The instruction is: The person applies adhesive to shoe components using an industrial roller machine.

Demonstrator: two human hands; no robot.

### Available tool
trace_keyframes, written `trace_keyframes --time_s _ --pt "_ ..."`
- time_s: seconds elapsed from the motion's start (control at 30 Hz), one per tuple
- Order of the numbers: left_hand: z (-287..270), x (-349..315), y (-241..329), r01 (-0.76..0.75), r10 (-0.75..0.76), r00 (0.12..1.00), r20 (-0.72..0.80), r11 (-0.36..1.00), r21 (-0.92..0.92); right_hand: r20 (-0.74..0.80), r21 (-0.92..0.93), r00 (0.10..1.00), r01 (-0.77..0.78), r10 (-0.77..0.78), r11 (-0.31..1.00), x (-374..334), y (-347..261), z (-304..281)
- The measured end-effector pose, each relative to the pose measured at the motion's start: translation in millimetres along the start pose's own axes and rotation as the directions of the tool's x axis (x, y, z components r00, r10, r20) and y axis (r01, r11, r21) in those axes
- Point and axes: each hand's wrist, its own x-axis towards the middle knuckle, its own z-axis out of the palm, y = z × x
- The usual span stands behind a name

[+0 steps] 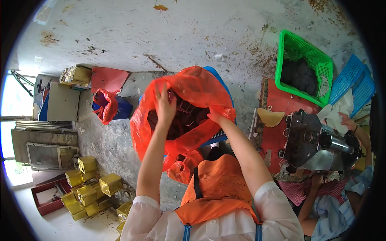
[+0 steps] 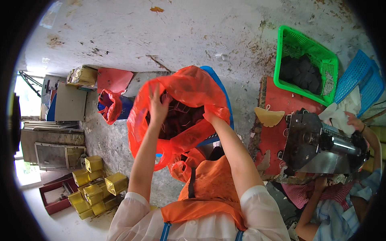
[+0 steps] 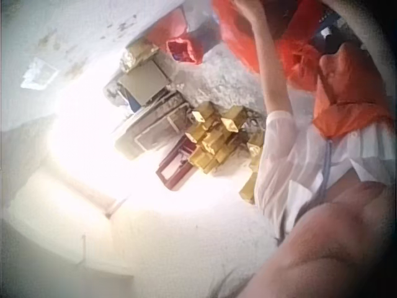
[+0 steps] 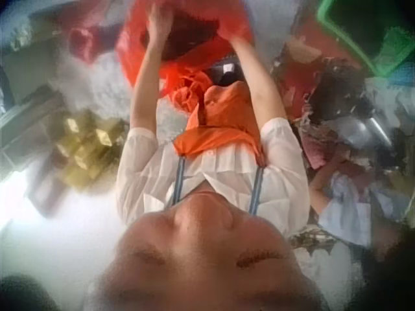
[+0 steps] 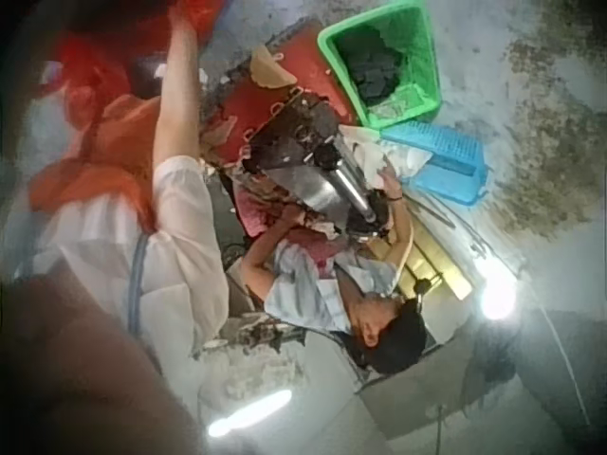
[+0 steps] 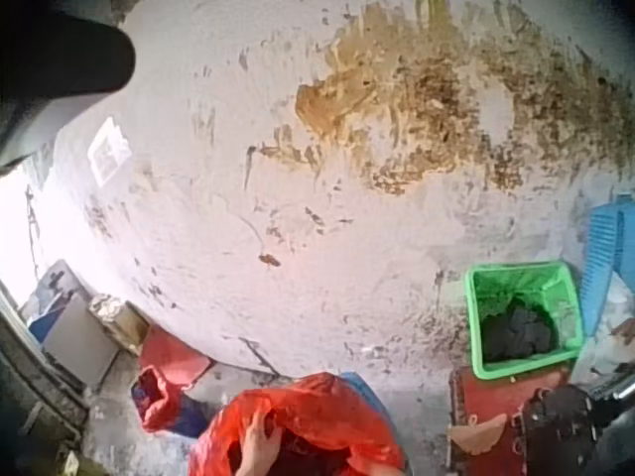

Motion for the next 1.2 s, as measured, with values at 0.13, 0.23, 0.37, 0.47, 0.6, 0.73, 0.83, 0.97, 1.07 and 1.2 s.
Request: trace_keyframes --time_s 0.13,0.23,0.37,0.47,0.6,0.73,0.83,0.97,1.07,1.2 --pt "-10.3 14.6 -4.3 0.159 -0.166 0.969 0.182 0.986 0.056 -0.210 0.002 0.965 0.159 -0.155 0.987 8.9 16.6 40.9" --pt "7.3 -26.2 -10.3 0.108 -0.162 0.933 0.322 0.978 0.180 -0.386 -0.012 0.889 0.262 -0.246 0.965 -6.4 23.3 29.7" --pt "61.2 -81.7 -29.1 0.287 -0.431 0.793 0.430 0.887 0.361 -0.387 0.213 0.918 0.178 -0.084 0.961 -36.9 15.4 -29.4" --pt "100.3 -98.4 -47.5 0.490 -0.556 0.741 0.377 0.831 0.262 0.173 0.985 0.983 -0.172 0.070 -0.019 -60.2 1.0 -85.1" --pt "124.9 -120.0 -74.6 0.294 -0.352 0.898 0.264 0.927 0.233 0.226 0.883 0.966 -0.256 -0.123 -0.394 -118.3 -6.7 -141.7" --pt "100.3 -112.3 -97.9 0.453 -0.373 0.785 0.494 0.891 -0.047 -0.043 0.979 0.992 0.065 0.119 -0.193 -204.8 20.8 -153.6" --pt "56.8 -101.1 -66.5 0.394 -0.312 0.826 0.470 0.915 -0.086 -0.549 0.835 0.677 0.410 0.491 0.368 -214.1 59.4 -139.2" --pt "-17.1 -81.9 30.9 0.052 -0.051 0.927 0.371 0.999 0.007 -0.824 0.417 0.411 -0.025 0.389 0.909 -166.4 121.4 -124.6" --pt "-55.3 -69.6 92.6 0.102 -0.061 0.939 0.339 0.989 -0.105 -0.798 0.272 0.476 -0.263 0.369 0.926 -158.4 136.0 -122.2" --pt "-65.0 -75.6 142.0 0.142 -0.065 0.948 0.312 0.963 -0.228 -0.767 0.421 0.532 -0.004 0.358 0.907 -200.7 84.8 -124.0"
